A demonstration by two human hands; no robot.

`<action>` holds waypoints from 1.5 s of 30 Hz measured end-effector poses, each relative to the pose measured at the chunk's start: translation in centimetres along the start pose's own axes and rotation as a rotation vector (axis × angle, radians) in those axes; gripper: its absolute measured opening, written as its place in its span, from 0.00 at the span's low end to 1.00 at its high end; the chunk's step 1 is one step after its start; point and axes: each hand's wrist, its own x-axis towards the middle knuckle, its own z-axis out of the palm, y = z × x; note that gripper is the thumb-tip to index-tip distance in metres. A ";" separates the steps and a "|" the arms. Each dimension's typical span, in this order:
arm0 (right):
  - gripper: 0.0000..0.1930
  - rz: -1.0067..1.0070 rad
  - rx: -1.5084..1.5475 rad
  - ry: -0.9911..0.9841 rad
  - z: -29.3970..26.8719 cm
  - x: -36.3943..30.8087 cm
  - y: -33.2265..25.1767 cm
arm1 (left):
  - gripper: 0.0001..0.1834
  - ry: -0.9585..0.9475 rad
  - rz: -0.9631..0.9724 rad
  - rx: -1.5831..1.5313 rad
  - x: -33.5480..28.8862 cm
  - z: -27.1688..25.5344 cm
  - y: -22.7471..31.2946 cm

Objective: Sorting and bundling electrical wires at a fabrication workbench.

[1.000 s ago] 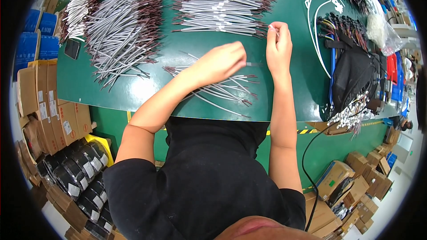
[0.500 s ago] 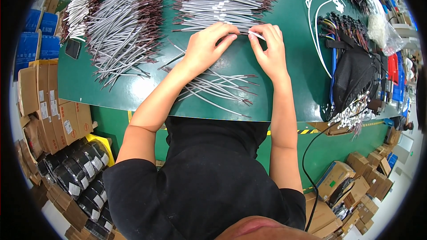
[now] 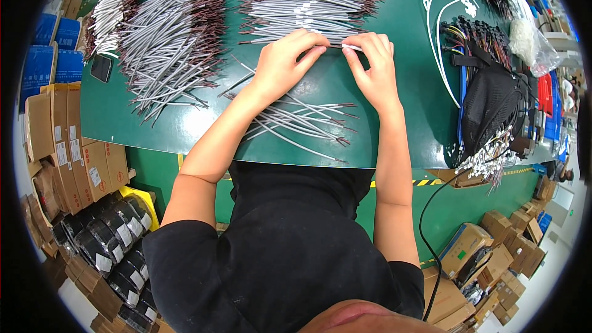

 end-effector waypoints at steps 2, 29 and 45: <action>0.06 -0.004 0.002 0.003 0.0 0.0 0.0 | 0.08 -0.002 0.009 0.004 0.0 -0.1 0.0; 0.05 0.049 0.075 -0.224 -0.1 -0.1 -0.8 | 0.05 -0.106 0.275 0.387 -0.6 0.0 -0.5; 0.07 0.025 0.127 -0.079 0.9 -0.4 -0.4 | 0.09 0.014 0.200 0.087 0.0 0.8 -0.2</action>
